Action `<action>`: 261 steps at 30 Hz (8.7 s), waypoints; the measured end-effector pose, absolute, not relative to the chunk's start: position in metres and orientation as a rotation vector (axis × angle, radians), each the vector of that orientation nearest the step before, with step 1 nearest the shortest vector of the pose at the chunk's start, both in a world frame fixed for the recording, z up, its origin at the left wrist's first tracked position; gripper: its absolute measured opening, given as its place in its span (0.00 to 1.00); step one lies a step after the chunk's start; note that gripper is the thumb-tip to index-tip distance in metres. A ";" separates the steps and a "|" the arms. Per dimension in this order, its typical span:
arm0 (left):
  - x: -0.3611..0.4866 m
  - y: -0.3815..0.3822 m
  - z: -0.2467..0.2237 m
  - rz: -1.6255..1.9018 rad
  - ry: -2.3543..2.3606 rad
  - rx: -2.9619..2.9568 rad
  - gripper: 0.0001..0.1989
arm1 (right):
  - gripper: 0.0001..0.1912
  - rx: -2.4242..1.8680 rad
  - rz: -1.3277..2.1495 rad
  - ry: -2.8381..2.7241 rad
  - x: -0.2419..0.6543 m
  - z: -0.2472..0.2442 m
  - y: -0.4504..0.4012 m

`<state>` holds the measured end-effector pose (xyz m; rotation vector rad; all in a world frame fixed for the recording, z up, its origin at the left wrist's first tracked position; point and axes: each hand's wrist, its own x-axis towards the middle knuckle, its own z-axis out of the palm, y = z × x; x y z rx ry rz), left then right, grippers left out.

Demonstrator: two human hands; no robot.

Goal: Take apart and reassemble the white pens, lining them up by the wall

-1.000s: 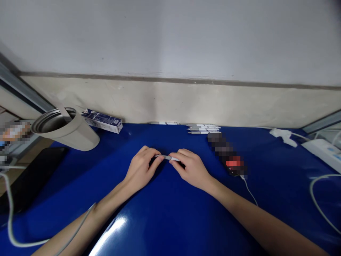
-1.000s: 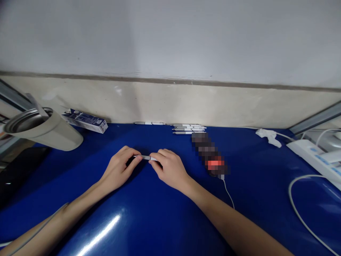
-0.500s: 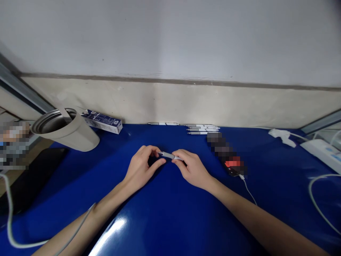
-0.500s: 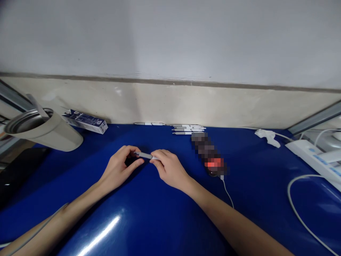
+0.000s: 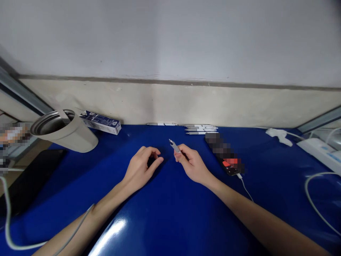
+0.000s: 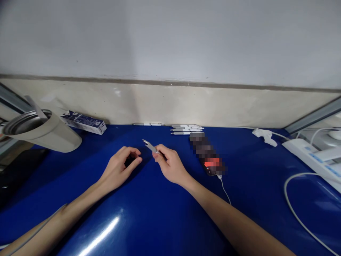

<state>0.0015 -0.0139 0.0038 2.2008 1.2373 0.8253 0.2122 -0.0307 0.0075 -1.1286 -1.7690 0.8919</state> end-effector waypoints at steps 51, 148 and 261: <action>0.001 -0.005 -0.001 1.142 1.409 1.776 0.12 | 0.10 -1.361 0.320 -2.096 0.204 0.006 -0.033; 0.004 -0.006 0.001 0.465 1.180 2.484 0.17 | 0.18 -1.266 0.164 -2.440 0.216 -0.003 -0.022; 0.003 -0.009 0.000 0.609 1.168 2.525 0.11 | 0.16 -1.371 0.193 -2.416 0.207 -0.001 -0.020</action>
